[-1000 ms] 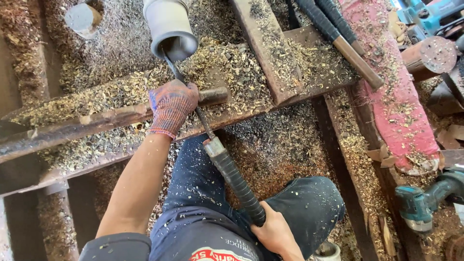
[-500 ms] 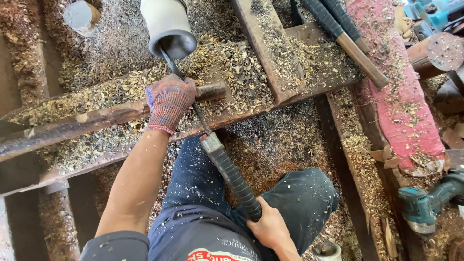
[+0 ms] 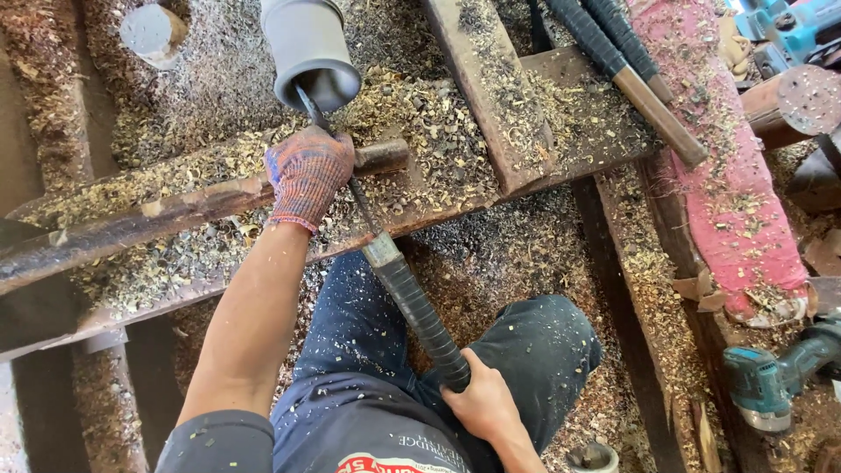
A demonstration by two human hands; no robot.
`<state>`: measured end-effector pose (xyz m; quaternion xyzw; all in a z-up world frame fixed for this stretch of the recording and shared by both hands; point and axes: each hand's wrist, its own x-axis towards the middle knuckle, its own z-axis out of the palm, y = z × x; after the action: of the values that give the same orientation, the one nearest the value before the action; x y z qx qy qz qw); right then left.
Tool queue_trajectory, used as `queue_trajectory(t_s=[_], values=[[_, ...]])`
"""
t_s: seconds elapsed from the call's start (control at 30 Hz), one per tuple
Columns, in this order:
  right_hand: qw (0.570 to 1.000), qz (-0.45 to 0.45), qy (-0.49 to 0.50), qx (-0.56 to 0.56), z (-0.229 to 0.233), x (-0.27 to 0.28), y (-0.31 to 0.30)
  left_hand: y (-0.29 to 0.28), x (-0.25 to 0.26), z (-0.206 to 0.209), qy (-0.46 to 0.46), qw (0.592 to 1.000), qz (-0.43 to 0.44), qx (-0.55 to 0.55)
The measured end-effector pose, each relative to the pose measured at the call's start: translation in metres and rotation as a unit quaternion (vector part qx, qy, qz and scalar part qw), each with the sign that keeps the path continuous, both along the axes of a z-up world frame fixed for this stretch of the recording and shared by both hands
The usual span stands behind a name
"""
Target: Hollowing out a wooden cylinder using a woodturning tool on a lathe
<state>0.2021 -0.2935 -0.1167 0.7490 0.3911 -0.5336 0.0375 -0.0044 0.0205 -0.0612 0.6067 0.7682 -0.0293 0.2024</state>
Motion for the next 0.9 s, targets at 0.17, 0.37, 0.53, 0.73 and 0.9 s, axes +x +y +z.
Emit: queue_trajectory(t_s=[0.17,0.37,0.53,0.73,0.9], values=[[1.0,-0.001,0.0,0.011,-0.001,-0.001,0.008,0.009,0.003,0.009,-0.009,0.999,0.029,-0.04],[1.0,-0.003,-0.001,0.015,0.001,-0.005,0.019,0.018,-0.002,-0.002,0.003,1.0,0.022,-0.009],[1.0,-0.006,-0.004,0.025,0.007,-0.009,0.031,0.027,-0.005,-0.003,-0.003,1.0,0.018,0.009],[0.999,-0.008,0.007,0.042,0.011,-0.013,0.046,0.038,-0.009,-0.011,0.003,0.997,0.016,0.07],[0.999,-0.008,0.005,0.043,0.014,-0.013,0.044,0.037,-0.007,-0.005,0.006,0.999,0.02,0.028]])
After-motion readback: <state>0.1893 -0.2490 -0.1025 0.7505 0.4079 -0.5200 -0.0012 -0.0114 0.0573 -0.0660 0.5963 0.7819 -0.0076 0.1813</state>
